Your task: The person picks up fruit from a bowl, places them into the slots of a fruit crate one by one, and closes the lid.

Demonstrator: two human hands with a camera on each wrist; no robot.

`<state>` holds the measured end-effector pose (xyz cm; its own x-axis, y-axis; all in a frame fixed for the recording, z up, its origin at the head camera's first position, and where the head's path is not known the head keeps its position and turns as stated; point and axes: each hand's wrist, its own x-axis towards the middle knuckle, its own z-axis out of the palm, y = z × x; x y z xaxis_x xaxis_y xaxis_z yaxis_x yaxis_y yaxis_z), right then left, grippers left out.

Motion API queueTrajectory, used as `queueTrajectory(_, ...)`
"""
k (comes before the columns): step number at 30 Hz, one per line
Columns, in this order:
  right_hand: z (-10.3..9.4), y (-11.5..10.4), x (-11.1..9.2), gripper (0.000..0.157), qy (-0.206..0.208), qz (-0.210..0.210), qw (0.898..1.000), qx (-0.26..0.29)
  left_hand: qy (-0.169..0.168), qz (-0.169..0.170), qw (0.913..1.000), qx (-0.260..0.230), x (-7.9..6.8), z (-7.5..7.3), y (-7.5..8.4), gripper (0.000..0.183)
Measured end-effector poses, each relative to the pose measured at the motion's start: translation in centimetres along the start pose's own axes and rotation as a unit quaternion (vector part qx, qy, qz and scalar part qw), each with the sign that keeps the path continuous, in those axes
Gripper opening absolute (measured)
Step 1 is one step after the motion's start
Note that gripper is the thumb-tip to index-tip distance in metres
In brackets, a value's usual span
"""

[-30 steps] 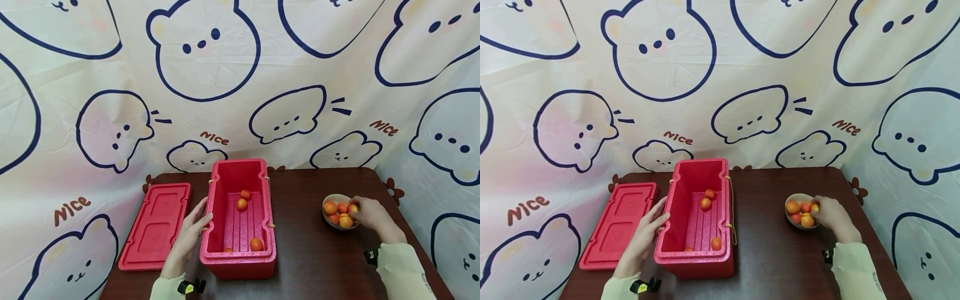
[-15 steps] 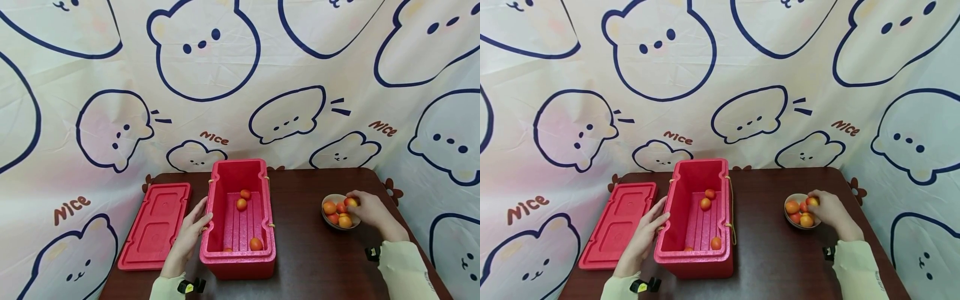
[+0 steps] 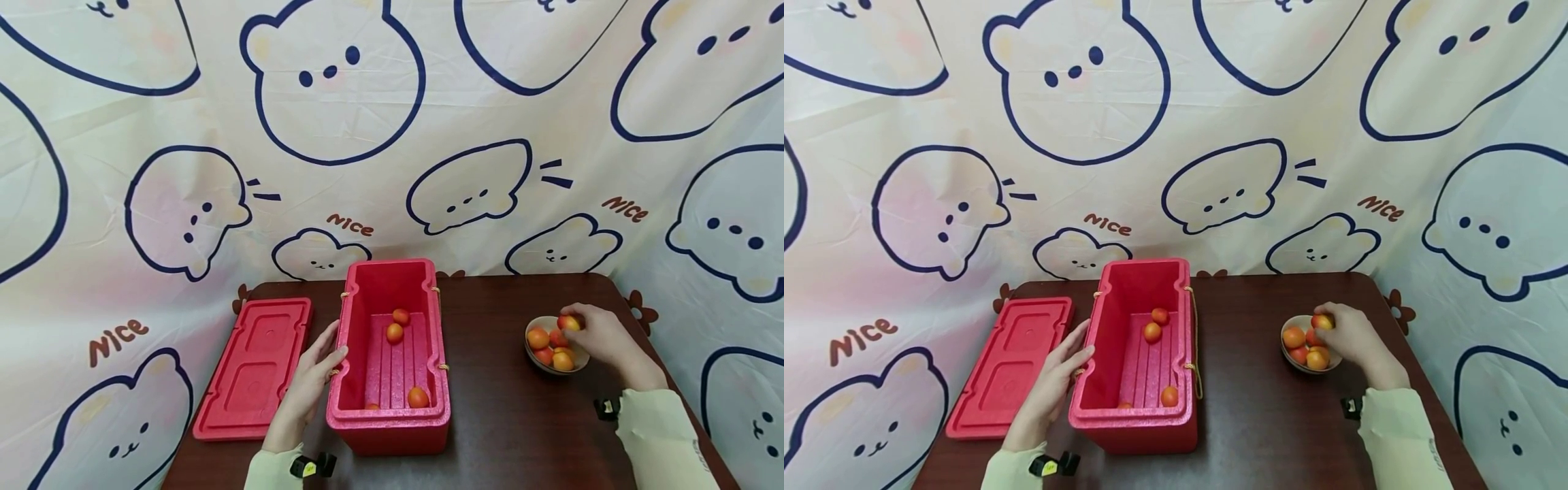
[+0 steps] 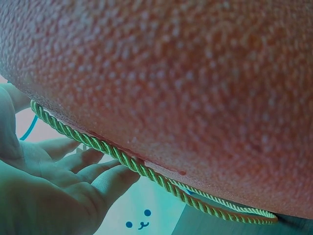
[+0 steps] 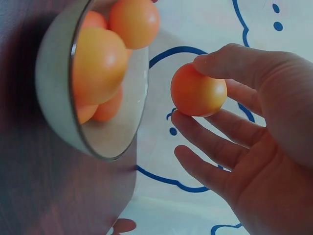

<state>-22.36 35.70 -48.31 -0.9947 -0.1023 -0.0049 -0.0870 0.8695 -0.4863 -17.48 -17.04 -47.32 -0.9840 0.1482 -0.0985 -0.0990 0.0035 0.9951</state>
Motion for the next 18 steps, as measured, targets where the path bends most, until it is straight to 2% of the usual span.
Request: queueTrajectory(18, -1.0, -2.1, 0.9, 0.036, 0.015, -0.034, 0.999, -0.002, 0.005, 0.004, 1.0000, -0.001, 0.0, 0.1, -0.1, 0.068)
